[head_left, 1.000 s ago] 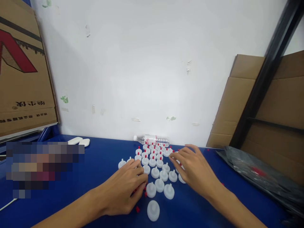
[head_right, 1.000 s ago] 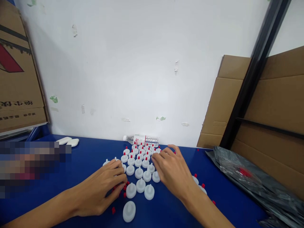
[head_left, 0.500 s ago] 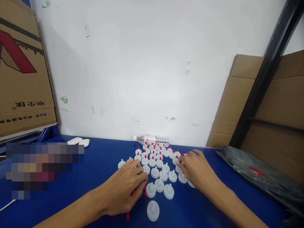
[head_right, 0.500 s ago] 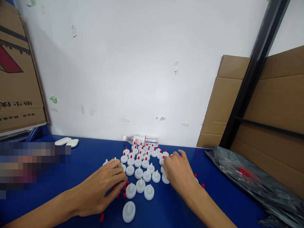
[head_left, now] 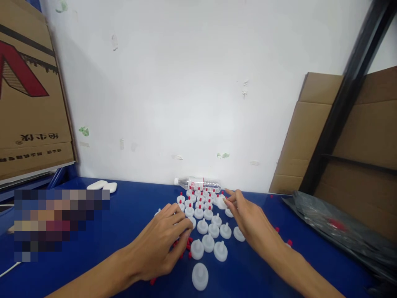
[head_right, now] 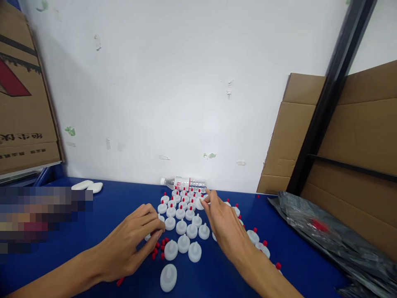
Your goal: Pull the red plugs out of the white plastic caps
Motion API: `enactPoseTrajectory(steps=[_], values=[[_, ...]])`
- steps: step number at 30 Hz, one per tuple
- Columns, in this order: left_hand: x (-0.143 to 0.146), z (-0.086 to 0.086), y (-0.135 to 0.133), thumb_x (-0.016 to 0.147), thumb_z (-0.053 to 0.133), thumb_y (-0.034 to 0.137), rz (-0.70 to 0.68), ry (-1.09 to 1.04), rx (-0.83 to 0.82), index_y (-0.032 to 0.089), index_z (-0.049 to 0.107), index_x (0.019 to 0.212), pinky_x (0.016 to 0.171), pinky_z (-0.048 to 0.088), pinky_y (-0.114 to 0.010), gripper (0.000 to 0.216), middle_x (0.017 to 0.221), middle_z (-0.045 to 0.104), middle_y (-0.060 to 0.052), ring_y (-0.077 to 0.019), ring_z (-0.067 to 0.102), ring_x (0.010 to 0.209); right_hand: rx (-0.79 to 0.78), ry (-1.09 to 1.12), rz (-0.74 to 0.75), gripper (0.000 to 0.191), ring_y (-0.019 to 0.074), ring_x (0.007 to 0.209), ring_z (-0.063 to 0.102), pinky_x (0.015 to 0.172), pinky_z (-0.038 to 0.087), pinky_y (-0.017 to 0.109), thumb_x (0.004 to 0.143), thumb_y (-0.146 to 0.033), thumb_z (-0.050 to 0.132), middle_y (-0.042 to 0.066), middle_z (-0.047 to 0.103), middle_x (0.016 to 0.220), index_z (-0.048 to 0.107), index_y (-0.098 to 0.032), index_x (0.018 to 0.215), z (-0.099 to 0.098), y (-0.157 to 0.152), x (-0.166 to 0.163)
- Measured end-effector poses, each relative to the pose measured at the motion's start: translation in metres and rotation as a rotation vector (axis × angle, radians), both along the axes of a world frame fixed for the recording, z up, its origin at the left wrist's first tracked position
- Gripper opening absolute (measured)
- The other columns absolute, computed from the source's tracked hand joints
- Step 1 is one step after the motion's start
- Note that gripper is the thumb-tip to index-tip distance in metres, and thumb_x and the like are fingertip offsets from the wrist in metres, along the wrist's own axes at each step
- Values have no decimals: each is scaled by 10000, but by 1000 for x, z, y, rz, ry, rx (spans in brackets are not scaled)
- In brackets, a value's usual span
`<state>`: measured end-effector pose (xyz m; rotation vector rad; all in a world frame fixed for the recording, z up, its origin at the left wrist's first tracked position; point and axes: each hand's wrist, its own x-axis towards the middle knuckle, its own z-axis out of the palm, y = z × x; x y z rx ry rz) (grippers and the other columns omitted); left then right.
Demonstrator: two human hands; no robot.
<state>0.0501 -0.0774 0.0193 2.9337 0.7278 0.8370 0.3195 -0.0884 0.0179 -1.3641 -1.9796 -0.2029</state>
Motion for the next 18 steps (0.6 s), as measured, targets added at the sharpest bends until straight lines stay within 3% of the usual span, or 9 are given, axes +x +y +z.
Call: enactPoseTrajectory(steps=[4, 8, 14, 18], values=[[0, -1, -1, 999, 381, 131, -7, 9, -4, 179, 568, 897, 738, 375, -378, 219, 841, 599, -60, -224, 456, 824, -8, 125, 141, 128, 298, 1157, 679, 768, 581, 375, 1059, -323, 354, 113, 714, 1006, 389, -267, 949, 1, -4, -8], [0, -2, -2, 993, 386, 123, -8, -14, -8, 181, 576, 941, 753, 381, -384, 206, 856, 604, -58, -227, 468, 835, -7, 173, 183, 96, 291, 1215, 646, 812, 582, 381, 1056, -313, 399, 111, 713, 1058, 426, -263, 978, -1, -7, -12], [0, -6, 0, 979, 443, 117, -15, -111, 26, 203, 532, 1128, 781, 400, -378, 194, 924, 616, -56, -237, 500, 881, 141, 20, 203, 119, 241, 1042, 666, 846, 538, 370, 1031, -352, 522, 89, 678, 1072, 527, -240, 1070, -7, -8, -13], [1, -9, -2, 972, 551, 175, -21, -134, 65, 225, 491, 1194, 745, 395, -359, 235, 876, 596, -30, -234, 496, 845, 196, -69, 322, 174, 176, 809, 619, 708, 498, 287, 1025, -393, 534, 37, 674, 935, 560, -232, 1087, -4, -17, -17]])
